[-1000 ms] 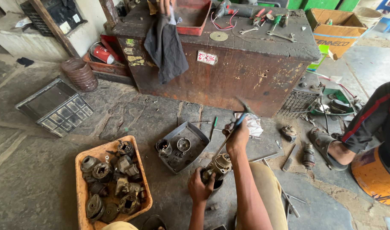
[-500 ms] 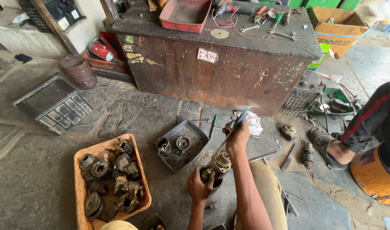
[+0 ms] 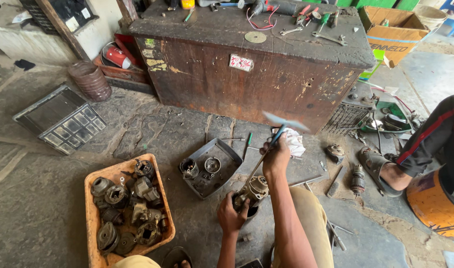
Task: The person uses a hammer and punch to disassemble a small electric motor, then uses pliers to remove the rotor. They place the disassembled parts into a tray and wipe their hands with a cloth.
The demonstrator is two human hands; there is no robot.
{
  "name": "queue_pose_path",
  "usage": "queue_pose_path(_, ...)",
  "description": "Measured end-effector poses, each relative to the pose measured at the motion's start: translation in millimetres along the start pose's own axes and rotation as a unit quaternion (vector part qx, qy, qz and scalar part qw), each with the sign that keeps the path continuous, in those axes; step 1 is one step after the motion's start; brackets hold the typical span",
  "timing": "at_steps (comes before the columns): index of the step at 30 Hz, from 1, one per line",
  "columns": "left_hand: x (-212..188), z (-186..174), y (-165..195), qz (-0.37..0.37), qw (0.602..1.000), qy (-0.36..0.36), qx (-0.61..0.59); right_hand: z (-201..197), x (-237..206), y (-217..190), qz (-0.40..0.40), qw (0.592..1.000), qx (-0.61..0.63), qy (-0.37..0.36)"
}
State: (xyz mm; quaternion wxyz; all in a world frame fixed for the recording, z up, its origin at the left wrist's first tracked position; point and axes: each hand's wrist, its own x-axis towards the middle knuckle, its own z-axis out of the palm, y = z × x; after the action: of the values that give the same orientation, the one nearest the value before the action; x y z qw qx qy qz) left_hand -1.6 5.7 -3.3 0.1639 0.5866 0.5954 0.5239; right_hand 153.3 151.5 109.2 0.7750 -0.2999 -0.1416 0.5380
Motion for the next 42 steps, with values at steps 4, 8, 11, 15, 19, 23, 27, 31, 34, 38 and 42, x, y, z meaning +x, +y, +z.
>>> queue_pose_path(4,-1,0,0,-0.004,1.000,-0.004,-0.003,-3,2,1,0.026,0.999,0.027,-0.013)
queue_pose_path(8,-1,1,-1,-0.006,1.000,-0.005,0.004,6,-9,-5,-0.027,0.999,0.025,0.041)
queue_pose_path(11,0,1,0,-0.013,1.000,-0.010,0.007,13,-15,-8,-0.056,0.997,-0.024,0.056)
queue_pose_path(15,0,0,3,-0.008,1.000,-0.006,0.010,12,-11,-5,-0.047,0.999,-0.017,0.016)
queue_pose_path(19,0,-1,4,-0.014,1.000,-0.009,0.011,7,-7,-2,0.021,0.999,0.040,-0.023)
queue_pose_path(23,0,-1,4,-0.027,0.999,-0.021,0.011,8,-11,-6,-0.006,0.998,0.043,0.035)
queue_pose_path(27,4,-1,7,-0.027,0.999,-0.019,0.012,12,-11,-8,-0.059,0.994,-0.080,0.046)
queue_pose_path(31,7,-3,10,-0.027,0.999,-0.012,0.012,9,-3,-4,-0.042,0.998,-0.035,-0.007)
queue_pose_path(34,6,-5,13,-0.028,0.999,-0.010,0.011,4,0,0,-0.002,0.999,0.011,-0.039)
queue_pose_path(38,6,-7,15,-0.027,1.000,-0.012,-0.001,3,-3,-2,-0.012,0.999,0.032,-0.023)
queue_pose_path(42,8,-7,17,-0.030,1.000,-0.009,0.001,9,-9,-6,-0.047,0.996,-0.055,0.046)
